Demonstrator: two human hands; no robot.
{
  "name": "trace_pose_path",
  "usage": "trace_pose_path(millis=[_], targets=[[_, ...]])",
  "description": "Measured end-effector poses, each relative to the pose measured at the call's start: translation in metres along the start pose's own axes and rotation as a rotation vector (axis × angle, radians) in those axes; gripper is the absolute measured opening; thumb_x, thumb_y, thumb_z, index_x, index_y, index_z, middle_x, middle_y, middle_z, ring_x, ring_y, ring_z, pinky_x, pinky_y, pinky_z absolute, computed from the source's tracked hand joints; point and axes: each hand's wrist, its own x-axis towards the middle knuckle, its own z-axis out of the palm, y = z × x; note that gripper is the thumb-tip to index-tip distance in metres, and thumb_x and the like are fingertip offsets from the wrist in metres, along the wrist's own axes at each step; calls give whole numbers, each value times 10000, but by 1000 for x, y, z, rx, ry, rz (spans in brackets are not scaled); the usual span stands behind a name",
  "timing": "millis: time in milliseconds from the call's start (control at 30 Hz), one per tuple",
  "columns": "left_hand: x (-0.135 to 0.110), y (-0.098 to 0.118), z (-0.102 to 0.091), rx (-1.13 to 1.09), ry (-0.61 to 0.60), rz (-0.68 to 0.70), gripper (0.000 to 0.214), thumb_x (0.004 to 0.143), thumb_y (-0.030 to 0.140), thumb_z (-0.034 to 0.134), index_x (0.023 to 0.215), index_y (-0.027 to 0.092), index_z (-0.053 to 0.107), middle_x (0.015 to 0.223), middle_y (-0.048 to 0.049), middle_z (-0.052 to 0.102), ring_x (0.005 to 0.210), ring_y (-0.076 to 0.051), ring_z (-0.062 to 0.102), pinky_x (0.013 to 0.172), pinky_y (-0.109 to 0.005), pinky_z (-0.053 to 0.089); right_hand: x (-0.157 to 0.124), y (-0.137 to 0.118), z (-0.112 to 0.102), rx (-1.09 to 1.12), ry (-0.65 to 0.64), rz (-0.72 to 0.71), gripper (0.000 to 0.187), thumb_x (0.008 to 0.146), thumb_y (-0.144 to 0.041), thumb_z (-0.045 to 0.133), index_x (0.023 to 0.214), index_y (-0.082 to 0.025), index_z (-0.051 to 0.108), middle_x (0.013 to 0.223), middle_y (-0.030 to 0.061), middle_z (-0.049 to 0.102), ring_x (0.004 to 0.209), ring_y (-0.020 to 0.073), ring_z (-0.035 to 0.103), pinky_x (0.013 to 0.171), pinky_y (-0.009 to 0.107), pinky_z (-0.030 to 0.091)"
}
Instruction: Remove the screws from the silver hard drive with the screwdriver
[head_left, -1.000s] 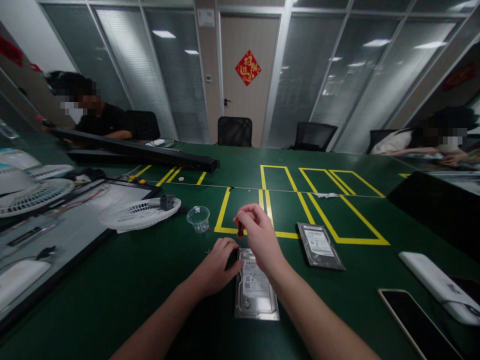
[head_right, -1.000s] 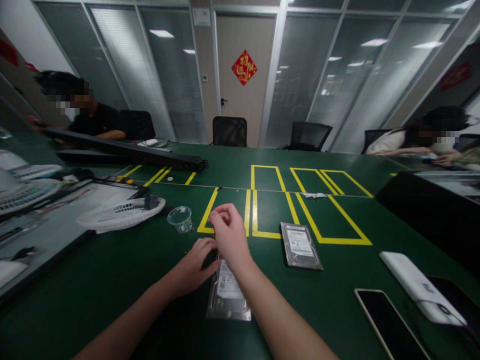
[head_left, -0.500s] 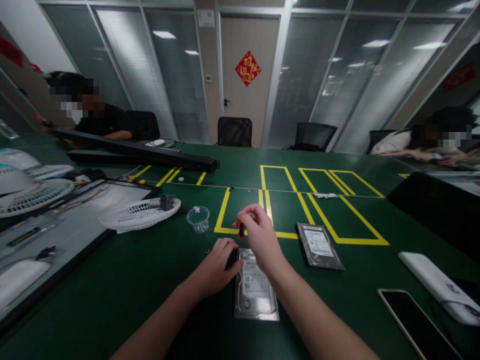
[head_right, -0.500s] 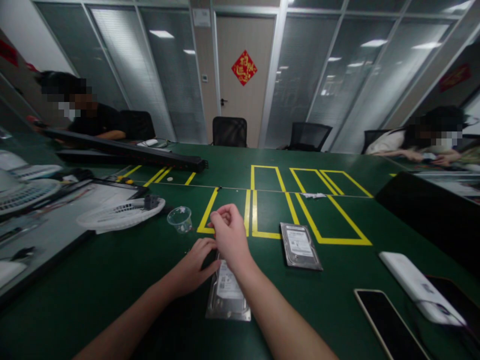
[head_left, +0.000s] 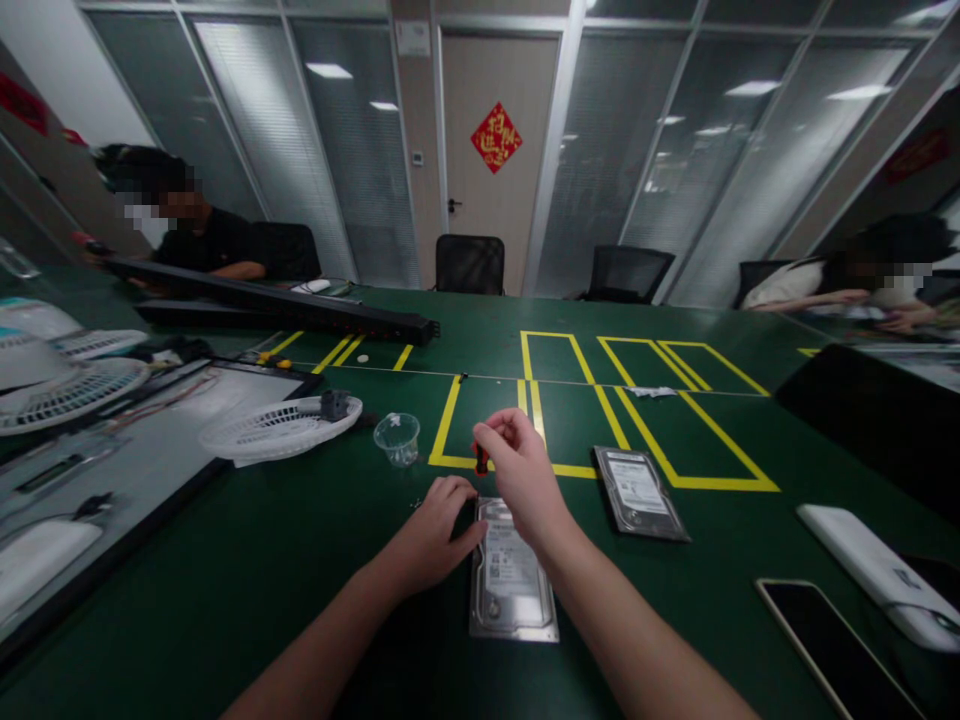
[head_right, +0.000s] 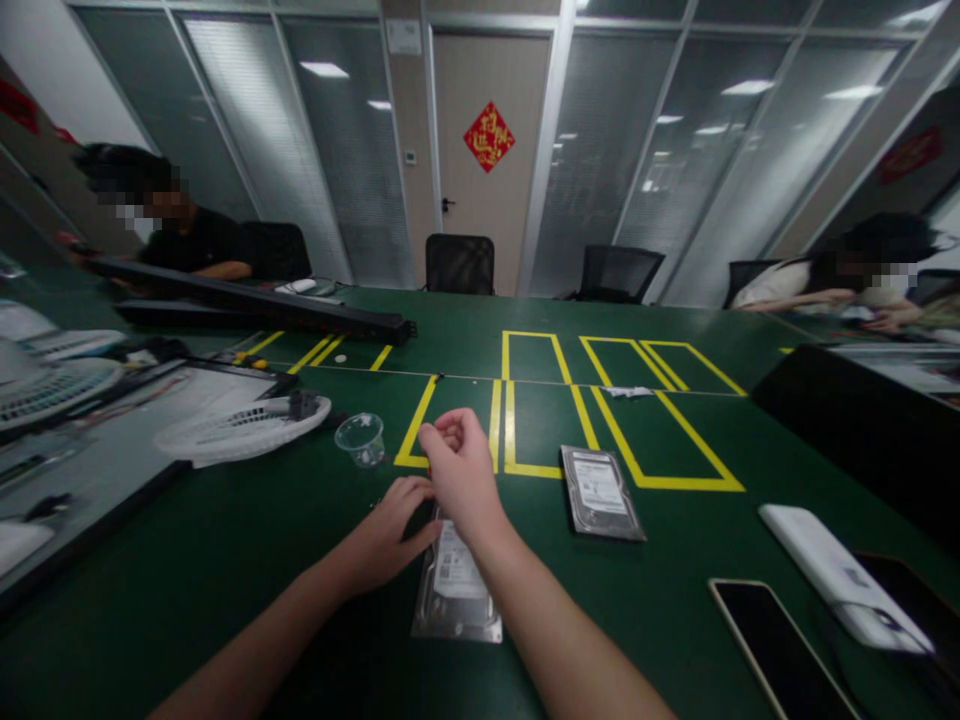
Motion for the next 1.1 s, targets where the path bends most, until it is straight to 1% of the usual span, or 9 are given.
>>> trace_pose_path(millis=[100, 267, 367, 533, 700, 833, 900, 1033, 1100], targets=[[0, -1, 0, 1, 4, -1, 260, 984, 271, 654, 1238, 218, 641, 1309, -108, 624, 1248, -299, 556, 1114, -502, 489, 0, 0, -1, 6, -21, -6, 244, 823, -396, 730, 883, -236, 556, 712, -41, 592, 671, 152, 545, 567, 280, 425], [0, -4, 2, 1, 9, 10, 266, 983, 266, 655, 1243, 213, 632, 1301, -114, 618, 1242, -300, 552, 1109, -506, 491, -2, -3, -2, -10, -45, -19, 179, 864, -378, 680, 877, -233, 576, 737, -19, 661, 654, 146, 518, 555, 276, 404], [0, -4, 2, 4, 11, 8, 259, 981, 260, 657, 1236, 218, 634, 1293, -107, 623, 1239, -298, 553, 1104, -501, 495, -2, -3, -1, -4, -36, -15, 182, 852, -376, 693, 880, -232, 585, 718, -27, 635, 663, 148, 531, 565, 276, 412], [0, -2, 1, 5, 3, 12, 258, 985, 258, 654, 1241, 224, 636, 1296, -105, 624, 1238, -294, 560, 1100, -493, 500, 0, -1, 0, 3, 14, -13, 248, 816, -401, 741, 888, -232, 574, 738, -32, 610, 683, 155, 563, 586, 286, 438], [0, -3, 2, 7, 18, 25, 264, 981, 252, 660, 1242, 220, 637, 1288, -107, 628, 1233, -294, 562, 1105, -494, 498, -1, -1, -1, 7, -30, -16, 196, 848, -389, 699, 865, -238, 576, 723, -26, 632, 677, 159, 552, 578, 285, 422], [0, -4, 3, 7, 23, 27, 261, 979, 259, 665, 1236, 223, 639, 1288, -107, 628, 1233, -296, 564, 1102, -495, 502, -2, -3, -2, -8, -46, -26, 161, 870, -387, 660, 873, -242, 590, 756, -11, 676, 690, 166, 544, 571, 284, 417], [-1, -4, 3, 5, 22, 30, 266, 981, 261, 663, 1241, 218, 632, 1292, -110, 625, 1228, -295, 563, 1101, -499, 502, -1, -3, -2, -8, -30, -22, 171, 858, -394, 671, 881, -242, 596, 763, -12, 671, 693, 166, 545, 573, 284, 421], [-1, -5, 2, 2, 13, 21, 256, 991, 273, 653, 1238, 211, 627, 1293, -113, 621, 1225, -293, 561, 1101, -500, 502, 1, -2, -1, -26, 28, -26, 196, 818, -380, 713, 867, -236, 590, 725, -31, 608, 679, 157, 537, 587, 285, 433], [-1, -5, 2, 3, 11, 19, 256, 992, 278, 652, 1239, 214, 629, 1286, -112, 624, 1223, -293, 563, 1097, -496, 505, 1, -1, -1, -22, 30, -15, 204, 820, -383, 711, 870, -237, 578, 722, -32, 609, 681, 162, 547, 585, 288, 435]])
